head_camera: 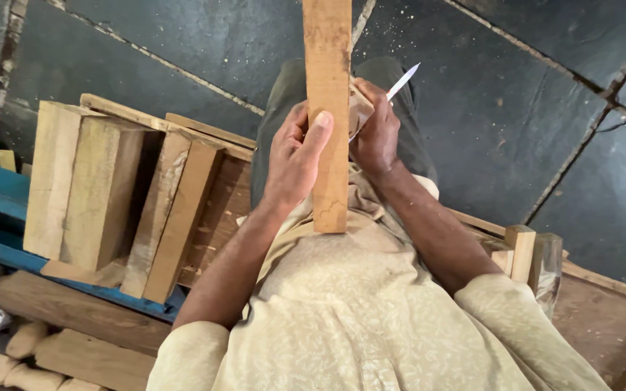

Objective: The person holds a rectangular wooden plank between their legs and uses a white marker to draw lines along its length. They repeatedly pick up planks from a nearby stack, mark them, and place them back down.

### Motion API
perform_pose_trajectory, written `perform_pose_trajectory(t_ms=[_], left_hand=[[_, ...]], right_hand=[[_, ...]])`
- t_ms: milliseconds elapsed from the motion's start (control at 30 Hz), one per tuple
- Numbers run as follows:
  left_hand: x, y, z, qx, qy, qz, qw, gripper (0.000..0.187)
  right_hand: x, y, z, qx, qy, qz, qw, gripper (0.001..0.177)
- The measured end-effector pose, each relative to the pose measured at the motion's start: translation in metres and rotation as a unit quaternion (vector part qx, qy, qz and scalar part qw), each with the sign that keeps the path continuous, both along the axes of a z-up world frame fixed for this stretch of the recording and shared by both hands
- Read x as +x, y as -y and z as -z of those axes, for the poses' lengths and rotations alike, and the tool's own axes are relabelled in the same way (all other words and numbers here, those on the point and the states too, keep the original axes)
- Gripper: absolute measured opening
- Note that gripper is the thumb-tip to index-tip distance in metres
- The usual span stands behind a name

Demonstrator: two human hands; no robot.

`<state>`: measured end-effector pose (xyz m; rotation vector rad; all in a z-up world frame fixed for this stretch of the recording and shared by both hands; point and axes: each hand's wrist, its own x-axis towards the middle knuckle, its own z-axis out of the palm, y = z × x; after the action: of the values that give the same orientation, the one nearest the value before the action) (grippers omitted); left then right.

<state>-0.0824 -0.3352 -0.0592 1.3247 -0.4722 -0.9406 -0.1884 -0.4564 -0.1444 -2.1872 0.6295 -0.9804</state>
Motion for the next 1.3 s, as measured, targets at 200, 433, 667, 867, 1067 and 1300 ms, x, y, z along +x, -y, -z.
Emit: perform_pose_trajectory(t_ms=[200,433,667,867,1067,1300], left_hand=[[-0.008,-0.002,0.003,-0.007,-0.015,-0.016,1.0,0.045],[-0.011,-0.003,-0.004,0.034,0.069,-0.016,0.997,0.049],[-0.015,-0.001,-0.002,0.045,0.066,-0.028,0.996,0.05],[-0.015,0.001,-0.002,0.051,0.083,-0.014,0.995,0.051],[-0.008,0.002,0.001,0.054,0.082,0.009,0.995,0.049],[-0.003,0.001,-0.002,0.087,0.135,0.017,0.987,0.048]], right_hand=[[-0.003,-0.003,0.003,0.005,-0.013,0.01,1.0,0.058],[-0.003,-0.002,0.002,-0.02,-0.008,-0.001,1.0,0.056],[-0.004,-0.002,0.002,-0.022,-0.006,0.008,1.0,0.056],[-0.007,-0.002,0.007,0.003,-0.011,0.008,1.0,0.052],[-0.008,-0.001,0.015,0.016,-0.024,0.022,0.999,0.054],[-0.007,0.0,0.012,0.013,-0.031,0.001,0.999,0.058]])
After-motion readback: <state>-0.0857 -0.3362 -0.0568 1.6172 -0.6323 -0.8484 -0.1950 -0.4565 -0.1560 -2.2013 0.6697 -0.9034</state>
